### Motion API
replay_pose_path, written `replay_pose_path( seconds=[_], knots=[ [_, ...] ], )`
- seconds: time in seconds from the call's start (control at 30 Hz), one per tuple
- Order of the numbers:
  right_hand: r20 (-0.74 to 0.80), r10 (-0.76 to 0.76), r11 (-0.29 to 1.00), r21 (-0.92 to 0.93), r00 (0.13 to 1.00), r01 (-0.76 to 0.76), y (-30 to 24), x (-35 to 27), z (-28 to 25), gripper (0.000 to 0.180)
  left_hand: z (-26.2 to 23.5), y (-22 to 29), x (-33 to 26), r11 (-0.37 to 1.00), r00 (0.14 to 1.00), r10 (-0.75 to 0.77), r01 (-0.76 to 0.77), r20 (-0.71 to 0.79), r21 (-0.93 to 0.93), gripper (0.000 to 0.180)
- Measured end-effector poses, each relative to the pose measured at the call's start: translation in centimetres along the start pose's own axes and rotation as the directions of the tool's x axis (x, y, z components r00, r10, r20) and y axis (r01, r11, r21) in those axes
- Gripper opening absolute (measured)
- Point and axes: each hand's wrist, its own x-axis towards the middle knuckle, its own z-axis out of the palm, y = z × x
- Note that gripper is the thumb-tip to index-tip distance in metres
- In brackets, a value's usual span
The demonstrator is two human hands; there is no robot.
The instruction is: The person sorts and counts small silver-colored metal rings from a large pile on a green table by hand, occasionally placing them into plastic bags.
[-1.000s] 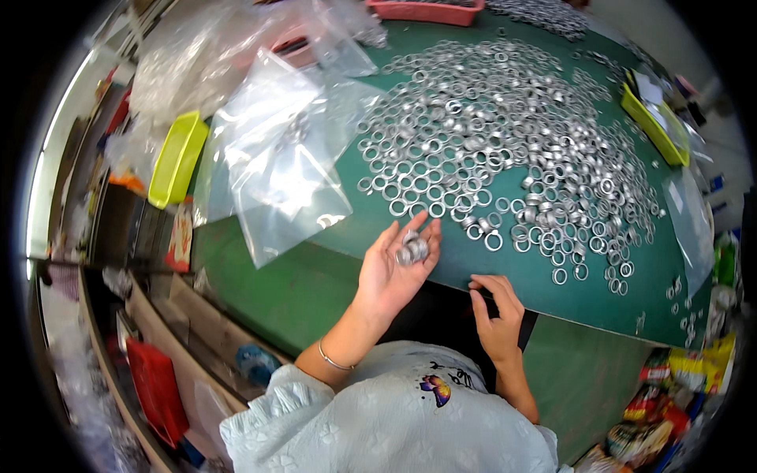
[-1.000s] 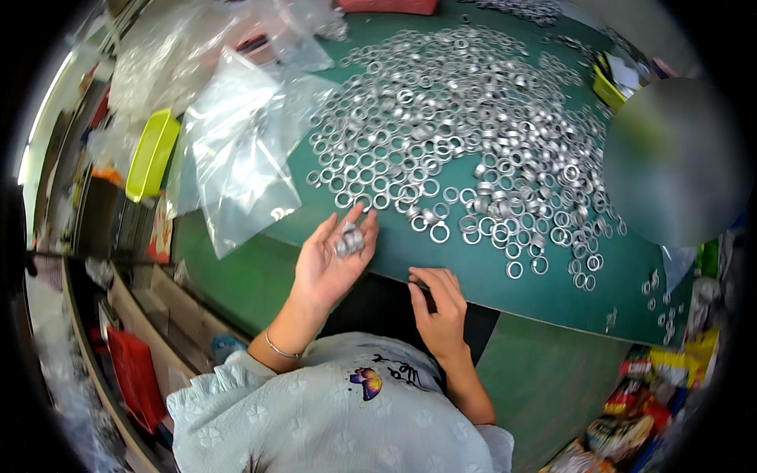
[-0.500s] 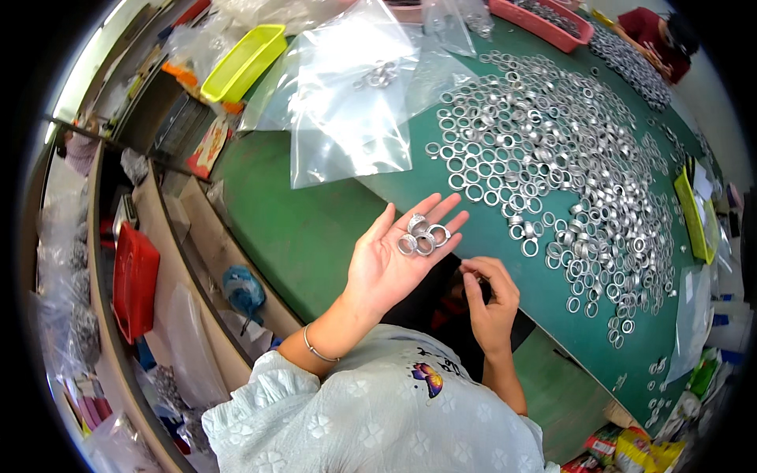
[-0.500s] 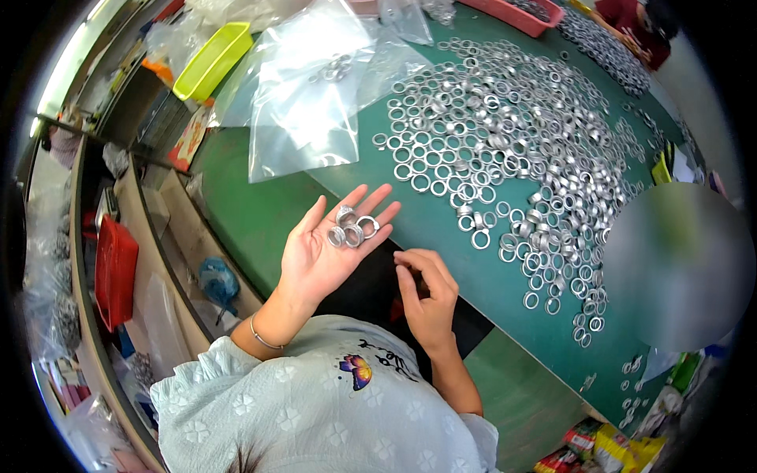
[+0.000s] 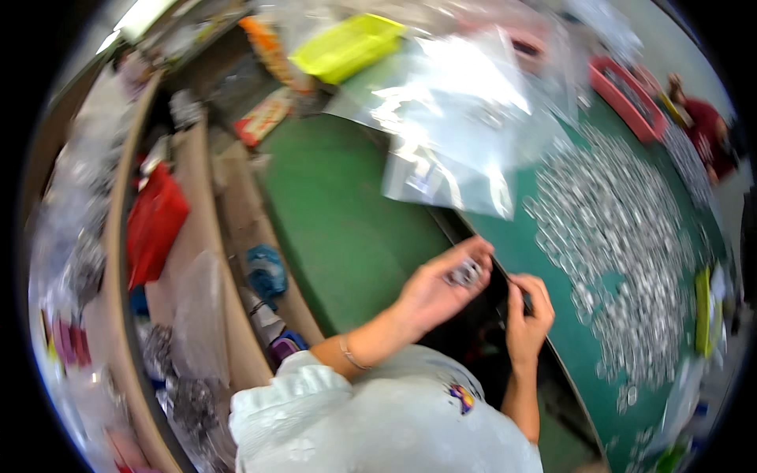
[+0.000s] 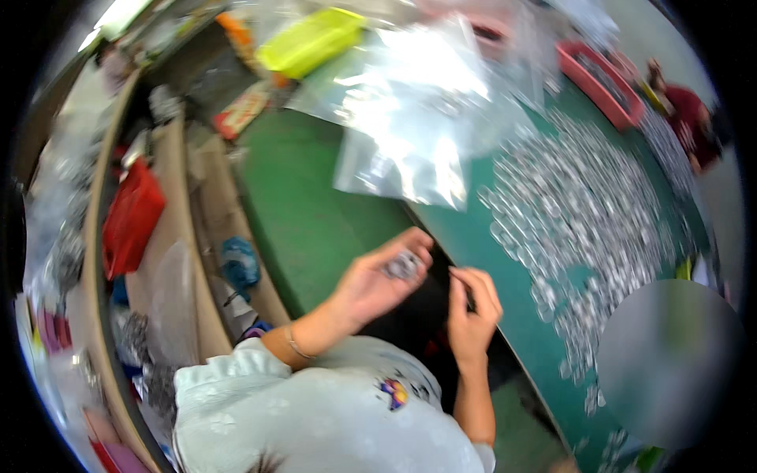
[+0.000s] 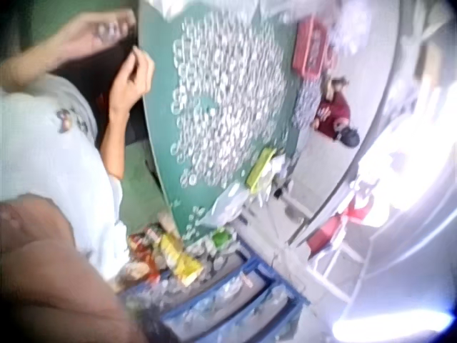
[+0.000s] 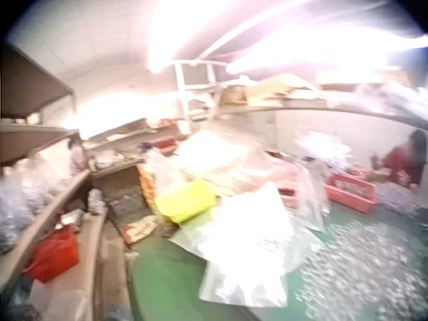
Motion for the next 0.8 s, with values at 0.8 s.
replay_pose_path(
  seconds=[0.8],
  knots=[
    [0.622,-0.192,0.942,-0.099,0.759,0.320,9.8,-5.9,11.8,0.012,12.2,31.2,-25.5,-0.156,-0.219,0.968,-0.905,-0.119,0.395,0.023]
  ],
)
